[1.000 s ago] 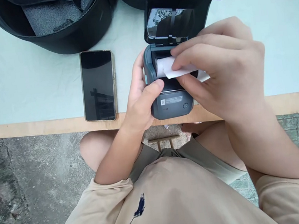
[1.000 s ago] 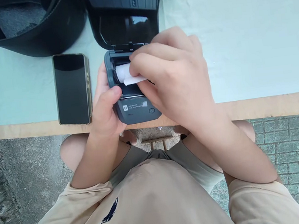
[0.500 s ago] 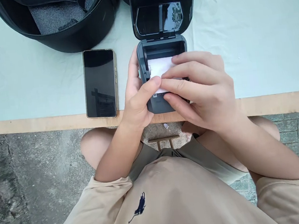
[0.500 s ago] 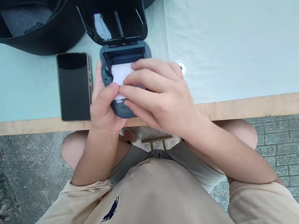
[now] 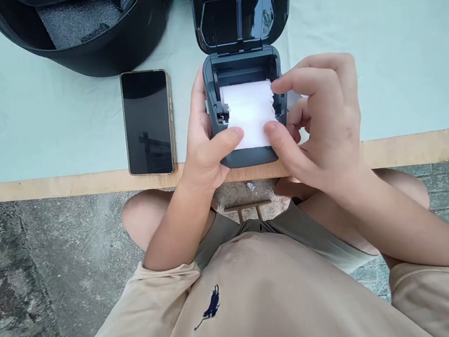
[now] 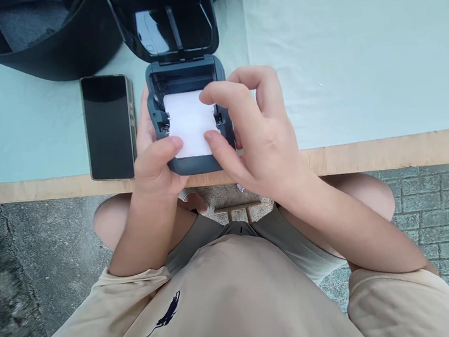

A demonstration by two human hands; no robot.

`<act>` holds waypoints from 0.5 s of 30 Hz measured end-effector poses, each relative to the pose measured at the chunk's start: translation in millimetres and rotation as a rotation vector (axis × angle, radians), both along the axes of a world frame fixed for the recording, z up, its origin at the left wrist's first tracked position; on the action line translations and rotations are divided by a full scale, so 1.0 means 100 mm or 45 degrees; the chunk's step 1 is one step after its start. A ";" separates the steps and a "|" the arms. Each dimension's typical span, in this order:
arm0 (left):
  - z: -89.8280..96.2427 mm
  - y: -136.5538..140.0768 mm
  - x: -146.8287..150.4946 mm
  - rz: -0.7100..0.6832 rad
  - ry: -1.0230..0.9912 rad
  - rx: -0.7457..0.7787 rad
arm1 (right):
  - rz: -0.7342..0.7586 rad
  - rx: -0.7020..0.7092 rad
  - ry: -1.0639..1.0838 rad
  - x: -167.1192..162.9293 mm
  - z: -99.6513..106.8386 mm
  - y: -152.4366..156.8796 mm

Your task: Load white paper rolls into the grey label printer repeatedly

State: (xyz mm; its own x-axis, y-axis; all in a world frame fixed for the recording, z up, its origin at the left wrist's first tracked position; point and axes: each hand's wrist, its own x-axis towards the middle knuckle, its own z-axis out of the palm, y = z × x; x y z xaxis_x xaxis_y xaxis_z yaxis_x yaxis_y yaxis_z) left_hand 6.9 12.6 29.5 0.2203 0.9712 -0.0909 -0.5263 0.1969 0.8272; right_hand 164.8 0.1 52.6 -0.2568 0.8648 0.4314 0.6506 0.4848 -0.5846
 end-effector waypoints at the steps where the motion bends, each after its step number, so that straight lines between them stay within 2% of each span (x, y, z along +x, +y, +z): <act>1: 0.02 0.00 0.01 0.007 0.027 -0.025 | 0.016 -0.014 -0.007 0.01 0.00 0.00; 5: 0.09 -0.01 0.03 0.002 0.060 -0.070 | 0.032 -0.039 0.010 0.04 0.04 0.02; 10: 0.04 0.00 0.03 -0.049 0.081 -0.007 | -0.149 0.055 0.169 0.13 0.21 0.14; 15: 0.03 -0.01 0.02 -0.071 0.148 0.038 | -0.042 -0.269 0.299 0.14 0.33 0.27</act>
State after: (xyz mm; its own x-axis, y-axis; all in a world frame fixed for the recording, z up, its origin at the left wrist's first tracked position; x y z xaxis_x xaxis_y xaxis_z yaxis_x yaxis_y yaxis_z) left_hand 9.4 11.6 32.5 0.2637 0.9604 -0.0904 -0.4154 0.1977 0.8879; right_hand 178.9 27.4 85.8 -0.1417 0.9478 0.2855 0.4995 0.3175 -0.8061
